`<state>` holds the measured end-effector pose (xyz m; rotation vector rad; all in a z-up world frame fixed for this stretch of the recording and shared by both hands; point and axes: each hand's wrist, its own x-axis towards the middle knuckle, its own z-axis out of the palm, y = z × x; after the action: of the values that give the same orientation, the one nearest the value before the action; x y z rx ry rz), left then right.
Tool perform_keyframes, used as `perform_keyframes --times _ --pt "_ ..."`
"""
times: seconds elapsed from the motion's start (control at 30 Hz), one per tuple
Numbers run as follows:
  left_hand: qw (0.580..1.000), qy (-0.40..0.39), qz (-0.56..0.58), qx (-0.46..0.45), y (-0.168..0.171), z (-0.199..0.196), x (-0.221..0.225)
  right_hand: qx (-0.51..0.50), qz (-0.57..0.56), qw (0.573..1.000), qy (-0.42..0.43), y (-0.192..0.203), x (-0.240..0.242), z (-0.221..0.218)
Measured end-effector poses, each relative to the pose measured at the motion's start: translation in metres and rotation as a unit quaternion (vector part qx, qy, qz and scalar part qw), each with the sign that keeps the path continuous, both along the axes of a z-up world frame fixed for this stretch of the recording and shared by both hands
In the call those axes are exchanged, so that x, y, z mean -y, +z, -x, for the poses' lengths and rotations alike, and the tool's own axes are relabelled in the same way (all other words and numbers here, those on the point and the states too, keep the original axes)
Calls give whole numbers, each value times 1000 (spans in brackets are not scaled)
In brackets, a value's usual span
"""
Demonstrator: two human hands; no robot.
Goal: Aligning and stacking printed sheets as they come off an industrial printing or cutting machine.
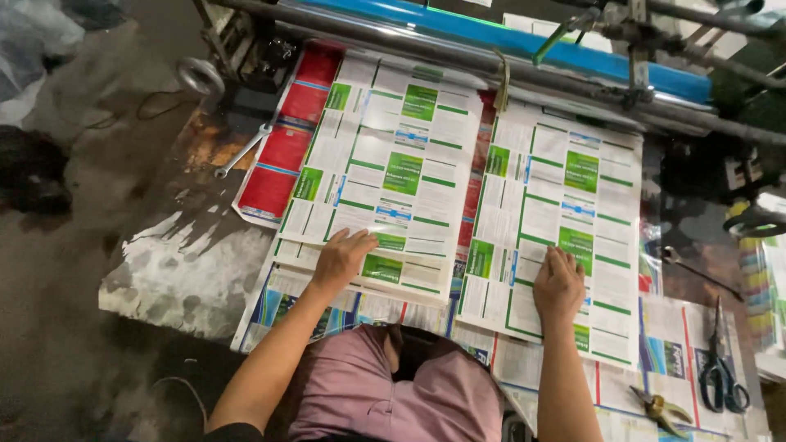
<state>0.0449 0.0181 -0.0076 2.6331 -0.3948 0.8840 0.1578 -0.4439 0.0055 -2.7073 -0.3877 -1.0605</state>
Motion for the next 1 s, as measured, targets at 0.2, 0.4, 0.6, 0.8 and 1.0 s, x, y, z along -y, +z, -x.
perform_keyframes --times 0.2,0.4,0.6,0.8,1.0 --pt "1000 3 -14 -1 -11 -54 -14 11 -3 1000 -8 -5 3 -6" --pt "995 38 -80 -43 -7 -103 -21 1 -11 1000 -27 -9 3 -7" --pt "984 10 -91 -151 45 -47 14 -118 4 993 -19 -1 14 11" --pt "971 -43 -62 -225 16 40 8 -318 166 927 109 40 8 97" --pt "989 -21 -96 -114 -4 66 4 -300 159 927 159 28 19 125"
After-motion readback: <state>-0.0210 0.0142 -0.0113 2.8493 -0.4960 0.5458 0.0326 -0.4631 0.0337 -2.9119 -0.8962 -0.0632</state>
